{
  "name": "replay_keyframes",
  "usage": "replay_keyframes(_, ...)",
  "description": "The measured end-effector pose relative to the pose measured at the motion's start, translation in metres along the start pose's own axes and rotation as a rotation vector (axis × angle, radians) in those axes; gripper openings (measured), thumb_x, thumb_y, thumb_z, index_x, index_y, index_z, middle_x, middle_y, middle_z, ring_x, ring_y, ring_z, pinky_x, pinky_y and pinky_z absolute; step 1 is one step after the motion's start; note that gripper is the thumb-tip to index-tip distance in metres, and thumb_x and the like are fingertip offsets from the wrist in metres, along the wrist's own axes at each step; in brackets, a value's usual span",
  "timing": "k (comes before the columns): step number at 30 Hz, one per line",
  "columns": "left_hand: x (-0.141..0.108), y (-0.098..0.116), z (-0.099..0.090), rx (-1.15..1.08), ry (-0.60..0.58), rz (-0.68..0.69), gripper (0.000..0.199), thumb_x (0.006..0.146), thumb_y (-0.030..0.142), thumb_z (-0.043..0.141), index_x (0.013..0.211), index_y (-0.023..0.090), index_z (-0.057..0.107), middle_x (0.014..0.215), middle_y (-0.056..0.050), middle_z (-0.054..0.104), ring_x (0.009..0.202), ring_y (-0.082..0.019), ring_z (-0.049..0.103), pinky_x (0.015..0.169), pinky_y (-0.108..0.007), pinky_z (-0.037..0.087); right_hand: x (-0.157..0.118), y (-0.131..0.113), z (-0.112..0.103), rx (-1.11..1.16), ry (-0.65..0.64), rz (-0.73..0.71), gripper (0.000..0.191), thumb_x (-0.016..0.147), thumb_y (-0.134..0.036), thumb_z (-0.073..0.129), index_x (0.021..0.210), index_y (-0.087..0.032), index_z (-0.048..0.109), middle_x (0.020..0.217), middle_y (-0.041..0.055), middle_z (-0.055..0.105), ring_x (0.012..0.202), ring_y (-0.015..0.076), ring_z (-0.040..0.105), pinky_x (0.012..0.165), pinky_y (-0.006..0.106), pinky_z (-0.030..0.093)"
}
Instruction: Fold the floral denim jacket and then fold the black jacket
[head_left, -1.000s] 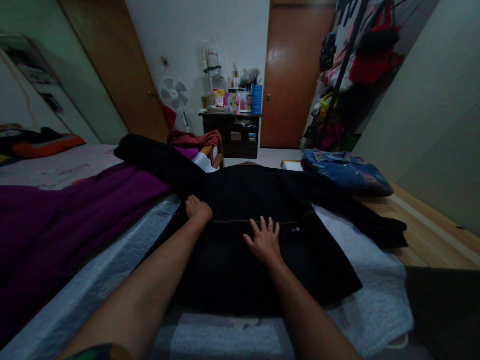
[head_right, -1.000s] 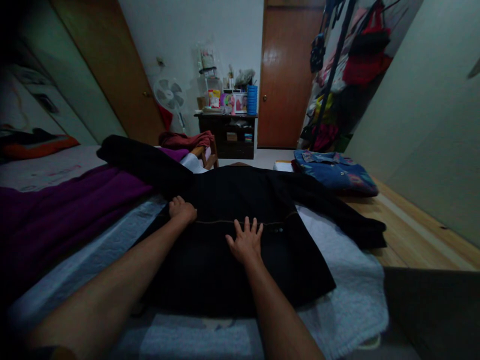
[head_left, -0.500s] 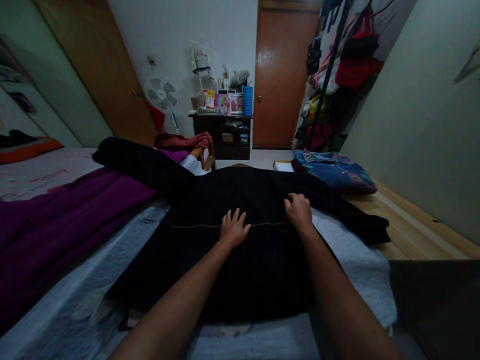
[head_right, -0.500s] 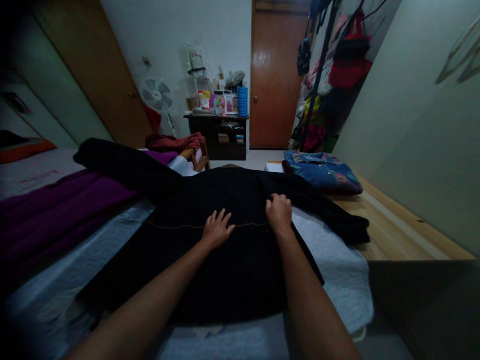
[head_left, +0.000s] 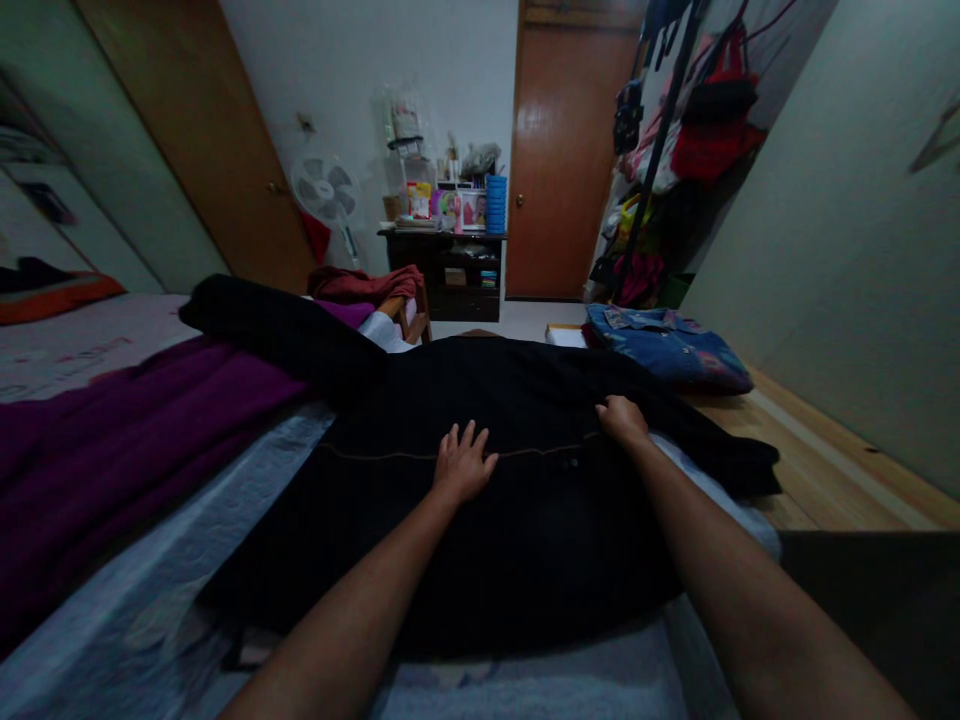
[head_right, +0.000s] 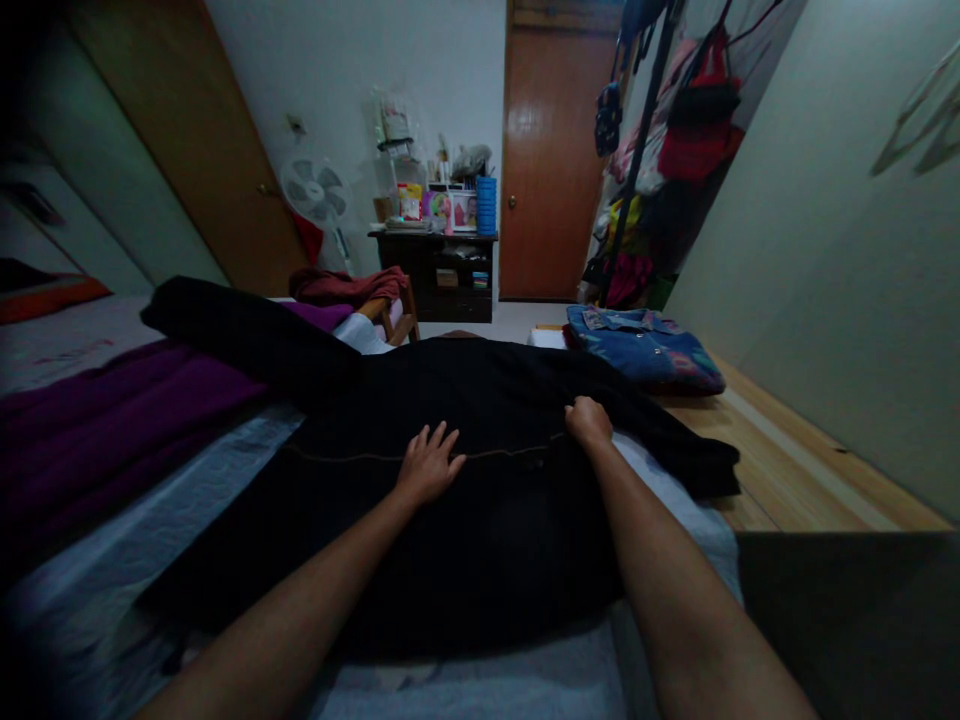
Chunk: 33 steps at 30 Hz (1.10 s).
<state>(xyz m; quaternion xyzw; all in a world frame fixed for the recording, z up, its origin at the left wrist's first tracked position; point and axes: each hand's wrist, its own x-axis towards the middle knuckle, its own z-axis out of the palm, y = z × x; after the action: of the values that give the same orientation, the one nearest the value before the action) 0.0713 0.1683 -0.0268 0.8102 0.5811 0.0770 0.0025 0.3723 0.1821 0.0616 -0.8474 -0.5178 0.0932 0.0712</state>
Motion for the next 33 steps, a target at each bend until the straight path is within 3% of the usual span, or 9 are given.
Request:
replay_keyframes(5, 0.001, 0.001, 0.000, -0.001, -0.023, -0.006, 0.061, 0.092, 0.057, 0.033, 0.145, 0.026, 0.038, 0.156, -0.007, 0.029, 0.142, -0.036, 0.023, 0.113, -0.048, 0.021, 0.002, -0.009, -0.002, -0.013, -0.006, 0.016, 0.035, 0.089, -0.030, 0.050, 0.114, -0.013, 0.067, 0.114, 0.0190, 0.067, 0.109, 0.0280, 0.063, 0.086, 0.033, 0.049)
replay_keyframes(10, 0.000, 0.000, -0.002, -0.009, -0.037, -0.009, 0.060, 0.091, 0.058, 0.033, 0.144, 0.030, 0.039, 0.156, -0.006, 0.029, 0.142, -0.036, 0.023, 0.113, -0.049, 0.021, 0.006, -0.027, -0.007, -0.030, -0.005, 0.012, 0.045, 0.088, -0.047, 0.052, 0.112, -0.011, 0.068, 0.115, 0.0209, 0.066, 0.109, 0.0307, 0.063, 0.086, 0.037, 0.050)
replay_keyframes(13, 0.001, 0.003, -0.010, -0.026, -0.064, -0.021, 0.059, 0.091, 0.057, 0.035, 0.143, 0.029, 0.041, 0.155, -0.007, 0.031, 0.142, -0.037, 0.024, 0.112, -0.051, 0.022, 0.007, -0.029, -0.010, -0.044, -0.021, -0.034, 0.037, 0.086, -0.039, 0.059, 0.110, -0.012, 0.068, 0.116, 0.0192, 0.066, 0.110, 0.0302, 0.062, 0.086, 0.037, 0.050)
replay_keyframes(16, 0.009, 0.017, -0.021, -0.032, -0.114, -0.028, 0.052, 0.089, 0.045, 0.042, 0.136, 0.024, 0.049, 0.152, -0.010, 0.037, 0.141, -0.038, 0.026, 0.112, -0.054, 0.021, 0.009, -0.028, -0.010, -0.031, -0.018, -0.066, 0.036, 0.084, -0.033, 0.060, 0.113, -0.013, 0.066, 0.117, 0.0180, 0.066, 0.109, 0.0295, 0.063, 0.085, 0.036, 0.050)
replay_keyframes(20, 0.033, 0.051, -0.023, -0.101, -0.076, 0.195, 0.046, 0.091, 0.027, 0.037, 0.135, 0.021, 0.048, 0.154, -0.007, 0.033, 0.144, -0.025, 0.021, 0.117, -0.046, 0.015, 0.014, -0.028, -0.005, -0.012, -0.014, -0.091, 0.033, 0.083, -0.021, 0.056, 0.113, -0.011, 0.066, 0.114, 0.0180, 0.068, 0.105, 0.0273, 0.065, 0.083, 0.032, 0.050)
replay_keyframes(22, 0.045, 0.067, -0.015, -0.145, -0.099, 0.249, 0.049, 0.094, 0.032, 0.034, 0.140, 0.019, 0.042, 0.156, -0.007, 0.030, 0.145, -0.023, 0.021, 0.117, -0.042, 0.017, 0.017, -0.027, -0.004, -0.006, -0.014, -0.093, 0.031, 0.082, -0.018, 0.055, 0.110, -0.010, 0.067, 0.111, 0.0183, 0.069, 0.102, 0.0268, 0.066, 0.083, 0.031, 0.050)
replay_keyframes(25, 0.055, 0.080, 0.000, -0.179, -0.184, 0.211, 0.061, 0.094, 0.050, 0.031, 0.145, 0.018, 0.036, 0.157, -0.010, 0.027, 0.145, -0.029, 0.018, 0.116, -0.045, 0.019, 0.020, -0.024, -0.004, -0.003, -0.002, -0.102, 0.030, 0.083, -0.020, 0.057, 0.109, -0.011, 0.067, 0.111, 0.0175, 0.069, 0.105, 0.0262, 0.065, 0.085, 0.030, 0.049)
replay_keyframes(29, 0.052, 0.078, 0.013, -0.191, -0.191, 0.184, 0.070, 0.091, 0.062, 0.028, 0.150, 0.024, 0.026, 0.159, -0.010, 0.018, 0.146, -0.033, 0.008, 0.116, -0.050, 0.014, 0.020, -0.019, -0.004, -0.005, 0.031, -0.101, 0.033, 0.084, -0.025, 0.058, 0.114, -0.012, 0.064, 0.117, 0.0169, 0.066, 0.110, 0.0265, 0.062, 0.089, 0.031, 0.048)
replay_keyframes(33, 0.049, 0.075, 0.007, -0.190, -0.211, 0.204, 0.069, 0.090, 0.065, 0.030, 0.149, 0.029, 0.030, 0.160, -0.009, 0.017, 0.146, -0.036, 0.007, 0.115, -0.053, 0.014, 0.021, -0.015, -0.001, -0.039, 0.000, -0.076, 0.035, 0.082, -0.031, 0.063, 0.112, -0.013, 0.064, 0.115, 0.0162, 0.067, 0.108, 0.0278, 0.063, 0.086, 0.034, 0.049)
